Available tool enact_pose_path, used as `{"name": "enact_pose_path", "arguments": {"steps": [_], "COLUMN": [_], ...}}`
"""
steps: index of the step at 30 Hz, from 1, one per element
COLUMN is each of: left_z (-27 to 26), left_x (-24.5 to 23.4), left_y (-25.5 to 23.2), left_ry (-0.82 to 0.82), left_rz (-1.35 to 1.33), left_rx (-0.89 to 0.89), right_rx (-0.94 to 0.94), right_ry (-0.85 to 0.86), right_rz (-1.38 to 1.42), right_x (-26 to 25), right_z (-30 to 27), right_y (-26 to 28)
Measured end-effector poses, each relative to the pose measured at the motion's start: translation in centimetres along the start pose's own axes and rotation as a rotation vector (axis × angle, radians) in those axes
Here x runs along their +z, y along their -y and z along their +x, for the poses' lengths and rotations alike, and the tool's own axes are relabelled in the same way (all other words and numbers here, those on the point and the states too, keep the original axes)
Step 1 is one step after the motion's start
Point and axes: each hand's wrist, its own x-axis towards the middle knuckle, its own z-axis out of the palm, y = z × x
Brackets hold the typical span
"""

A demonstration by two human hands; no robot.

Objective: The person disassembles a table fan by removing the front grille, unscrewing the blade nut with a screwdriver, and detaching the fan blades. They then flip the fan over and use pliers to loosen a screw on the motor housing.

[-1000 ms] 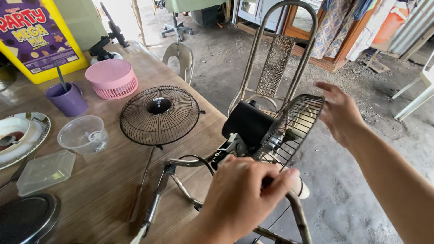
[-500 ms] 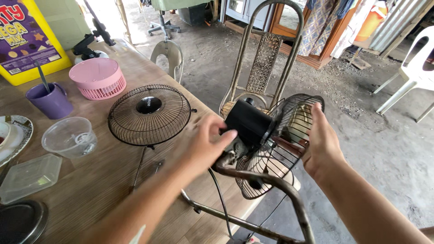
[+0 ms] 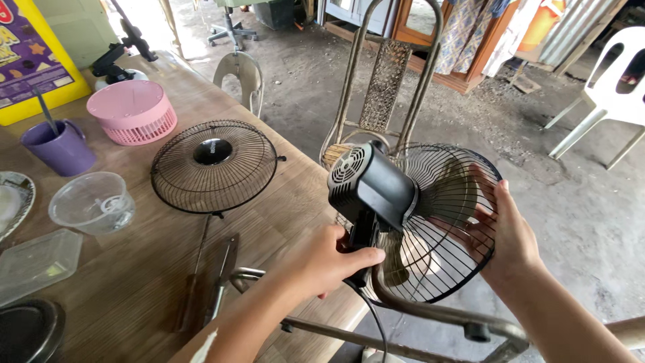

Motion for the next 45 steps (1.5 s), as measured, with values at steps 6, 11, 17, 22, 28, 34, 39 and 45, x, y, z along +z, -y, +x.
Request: {"name": "enact_pose_path", "arguments": {"steps": [6,11,17,22,28,34,39,45], "left_z": [-2.4,-3.3,-2.8,-1.6,-0.5,1.1,2.0,1.7], "left_x": [-0.8,-0.4,2.4,3.8,4.0,5.8,5.2,1.6], "left_y": [-1.5,-1.4,0.1,0.6,0.2,-0.1,1.1,3.4], "left_ry": [-0.285,-0.246,-0.189,-0.011,0.045,0.072,0.186,0.042], "left_rz": [0.438,0.588,0.509,0.256,0.209,0.228,0.408,0.267], "left_rx": [-0.117,-0.192,-0.11,-0.281,-0.34,-0.334,-0.226,-0.07], "right_rx": [0.019,0.241,0.391,0.362,0.257,-0.101,-0.249,-0.01], "right_ry": [0.22,0.189,0.072,0.07,0.145,0.491,0.56,0.535], "right_rz": [0.139,0.106,0.022,-0.327,-0.791,-0.758,-0.648,-0.491], "right_x": [1.5,1.4,-1.1,-0.8,2.2,7.3,7.5,6.8], "right_z": [3.7,6.9,9.8,10.9,9.4,6.3,4.3,5.0], "right_y": [-3.8,-9.1,-12.5,-11.3,-8.0,-6.7,-7.7,-8.9]}}
